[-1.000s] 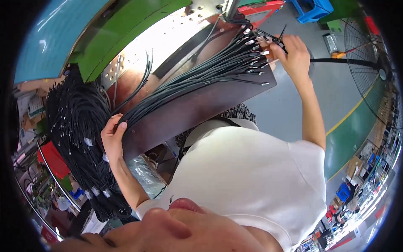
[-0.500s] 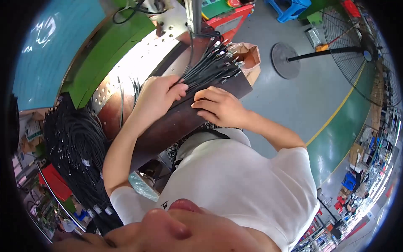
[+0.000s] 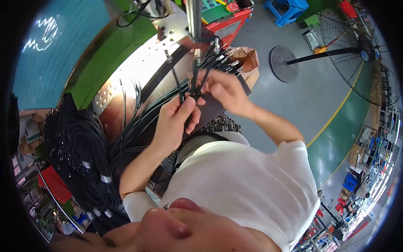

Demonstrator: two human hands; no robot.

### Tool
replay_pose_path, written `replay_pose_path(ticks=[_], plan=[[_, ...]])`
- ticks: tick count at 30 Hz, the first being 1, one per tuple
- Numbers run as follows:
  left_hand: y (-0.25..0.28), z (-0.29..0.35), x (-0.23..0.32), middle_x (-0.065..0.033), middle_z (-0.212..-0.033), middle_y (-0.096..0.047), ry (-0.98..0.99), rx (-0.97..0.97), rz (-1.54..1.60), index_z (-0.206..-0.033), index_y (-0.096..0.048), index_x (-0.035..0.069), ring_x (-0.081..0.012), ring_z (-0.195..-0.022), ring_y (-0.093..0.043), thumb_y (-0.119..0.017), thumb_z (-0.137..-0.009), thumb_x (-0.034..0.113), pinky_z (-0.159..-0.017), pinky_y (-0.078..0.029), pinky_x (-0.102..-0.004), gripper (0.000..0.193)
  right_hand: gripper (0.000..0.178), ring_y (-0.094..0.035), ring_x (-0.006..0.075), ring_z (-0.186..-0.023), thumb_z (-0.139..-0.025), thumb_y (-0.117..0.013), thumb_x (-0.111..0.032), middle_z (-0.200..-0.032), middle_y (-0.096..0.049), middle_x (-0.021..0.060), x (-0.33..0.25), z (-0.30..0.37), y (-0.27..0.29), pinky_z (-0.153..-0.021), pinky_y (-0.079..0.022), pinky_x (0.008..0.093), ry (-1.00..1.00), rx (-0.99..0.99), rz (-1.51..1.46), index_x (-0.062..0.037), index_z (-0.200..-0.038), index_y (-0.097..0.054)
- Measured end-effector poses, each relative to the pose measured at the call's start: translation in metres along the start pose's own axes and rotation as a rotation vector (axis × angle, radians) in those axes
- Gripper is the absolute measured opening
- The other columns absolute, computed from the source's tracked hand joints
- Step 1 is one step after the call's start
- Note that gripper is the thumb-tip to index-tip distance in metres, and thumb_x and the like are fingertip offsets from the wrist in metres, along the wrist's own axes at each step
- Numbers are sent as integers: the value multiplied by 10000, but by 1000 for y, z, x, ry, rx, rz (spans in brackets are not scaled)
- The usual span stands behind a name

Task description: The recorder is assembling and organizing bundles of black cables by inserting connectors into a testing fixture at a workbench.

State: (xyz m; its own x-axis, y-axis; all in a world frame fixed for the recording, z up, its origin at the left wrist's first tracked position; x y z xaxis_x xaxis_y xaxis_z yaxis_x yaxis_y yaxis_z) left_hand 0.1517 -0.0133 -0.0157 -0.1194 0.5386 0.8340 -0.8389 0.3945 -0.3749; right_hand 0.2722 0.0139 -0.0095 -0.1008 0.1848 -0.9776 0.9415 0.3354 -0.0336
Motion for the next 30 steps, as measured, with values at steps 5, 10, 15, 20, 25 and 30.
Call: replay_pose_path(ticks=[5,10,15,20,25,30], plan=[[37,27,-18,24,-641,-482,-308,375,-53,-1057,-601,32,-23,-521,-371,-520,-971,246,-450,-266,-172,244,291,-532,16,-700,-930,-580,-278,-787,-637,-3,17,-41,-58,-574,-395,173,-426,73,-268,-3,-944,-675],[58,50,-36,33,-625,-448,-321,507,204,-1125,-577,24,-22,-511,-325,-492,-983,241,-449,-244,-181,273,230,-625,153,-845,-929,-584,-216,-869,-652,70,35,-47,-105,-735,-488,284,-519,-201,-314,0,-875,-641],[71,65,-43,29,-606,-439,-311,477,136,-1127,-561,14,-28,-500,-328,-462,-995,271,-447,-242,-187,305,245,-549,119,-895,-906,-618,-275,-1027,-628,66,46,-53,-122,-802,-442,286,-609,-310,-422,-39,-973,-611],[79,67,-49,28,-620,-473,-390,489,272,-1065,-561,36,-31,-507,-384,-467,-992,305,-443,-285,-188,294,261,-569,142,-950,-909,-610,-253,-1057,-631,74,48,-41,-141,-862,-442,297,-558,-440,-313,-37,-1055,-613],[98,79,-56,29,-521,-410,-305,540,488,-992,-585,43,-40,-406,-337,-445,-995,336,-368,-220,-190,325,406,-579,326,-1033,-804,-679,-319,-1101,-624,145,-7,-91,-96,-910,-454,399,251,-373,901,-31,-1085,-630],[83,76,-59,-33,-576,-522,-267,500,514,-1022,-578,41,-55,-432,-394,-440,-1000,308,-388,-277,-194,301,250,-551,324,-918,-738,-726,-142,-907,-579,133,41,-90,-69,-779,-466,384,275,-318,997,-46,-945,-624]])
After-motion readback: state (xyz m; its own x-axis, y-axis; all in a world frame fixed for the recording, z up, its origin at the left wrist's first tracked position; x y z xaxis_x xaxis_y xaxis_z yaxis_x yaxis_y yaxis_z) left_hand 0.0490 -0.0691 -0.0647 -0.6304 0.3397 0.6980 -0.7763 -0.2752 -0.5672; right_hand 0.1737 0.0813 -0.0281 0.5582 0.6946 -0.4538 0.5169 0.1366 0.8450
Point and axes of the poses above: each hand's wrist, its own z-axis away from the middle knuckle, its own y-axis out of the back of the hand, x = y × z, the point moved 8 cm from there along -z, towards the middle knuckle
